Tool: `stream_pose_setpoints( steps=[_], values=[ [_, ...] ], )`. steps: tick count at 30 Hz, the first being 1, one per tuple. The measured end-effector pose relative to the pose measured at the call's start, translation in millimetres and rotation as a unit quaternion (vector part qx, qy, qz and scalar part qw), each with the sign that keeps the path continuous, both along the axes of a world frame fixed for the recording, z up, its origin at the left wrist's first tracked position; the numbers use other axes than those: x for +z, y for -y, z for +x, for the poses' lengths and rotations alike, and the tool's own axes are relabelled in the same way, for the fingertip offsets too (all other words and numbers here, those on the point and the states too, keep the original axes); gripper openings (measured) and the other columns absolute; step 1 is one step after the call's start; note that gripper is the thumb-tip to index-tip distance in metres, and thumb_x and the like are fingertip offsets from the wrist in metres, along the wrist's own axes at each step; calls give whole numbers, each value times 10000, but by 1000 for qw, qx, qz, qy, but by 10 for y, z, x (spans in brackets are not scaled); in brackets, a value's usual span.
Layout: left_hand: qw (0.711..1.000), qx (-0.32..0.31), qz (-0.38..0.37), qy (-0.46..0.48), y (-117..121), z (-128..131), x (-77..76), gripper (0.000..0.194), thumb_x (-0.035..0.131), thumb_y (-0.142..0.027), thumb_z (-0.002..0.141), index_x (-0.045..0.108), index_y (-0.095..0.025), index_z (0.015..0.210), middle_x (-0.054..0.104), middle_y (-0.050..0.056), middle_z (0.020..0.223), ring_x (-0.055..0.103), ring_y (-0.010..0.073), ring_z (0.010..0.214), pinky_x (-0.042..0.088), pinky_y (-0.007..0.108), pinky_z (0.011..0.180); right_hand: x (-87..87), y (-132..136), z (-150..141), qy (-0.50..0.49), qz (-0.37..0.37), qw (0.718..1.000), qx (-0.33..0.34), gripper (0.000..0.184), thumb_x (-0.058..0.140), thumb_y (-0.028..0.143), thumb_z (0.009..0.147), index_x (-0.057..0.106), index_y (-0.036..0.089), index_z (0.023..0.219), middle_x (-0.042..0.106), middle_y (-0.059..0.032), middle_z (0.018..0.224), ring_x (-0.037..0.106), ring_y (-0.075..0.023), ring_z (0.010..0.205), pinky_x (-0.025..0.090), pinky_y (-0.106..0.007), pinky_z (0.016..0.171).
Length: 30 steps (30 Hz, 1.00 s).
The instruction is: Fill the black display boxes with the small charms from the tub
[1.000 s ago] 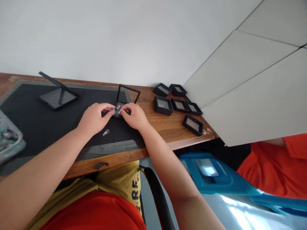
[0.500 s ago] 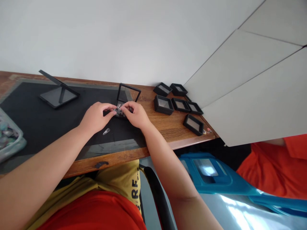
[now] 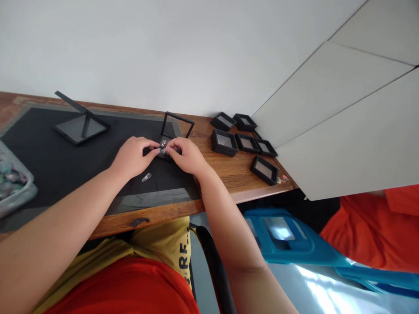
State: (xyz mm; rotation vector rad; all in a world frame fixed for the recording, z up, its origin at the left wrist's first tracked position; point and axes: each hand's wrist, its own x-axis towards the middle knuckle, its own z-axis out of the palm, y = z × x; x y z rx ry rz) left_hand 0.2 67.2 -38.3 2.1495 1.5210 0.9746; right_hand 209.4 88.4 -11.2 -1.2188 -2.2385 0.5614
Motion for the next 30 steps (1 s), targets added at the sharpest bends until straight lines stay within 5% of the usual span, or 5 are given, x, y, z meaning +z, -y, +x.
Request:
stream_pose_setpoints(
  steps=[20,30],
  values=[
    [999,20,-31,6,16,17,18,383,622,-412,951,747,-177,1228,793,110,1041,665,314,986,523,459,928,60,94,57,42,36,997,-61,95,770,295,919,809,214,950,723,-40,920,645,-208,919,465,-376,949],
    [997,31,-55,35,29,-11,18,259,670,-454,897,664,-221,1009,768,99,1047,674,291,993,519,418,878,66,110,73,48,33,995,-79,134,824,342,883,854,231,951,737,-49,913,648,-220,916,478,-399,946]
  ],
)
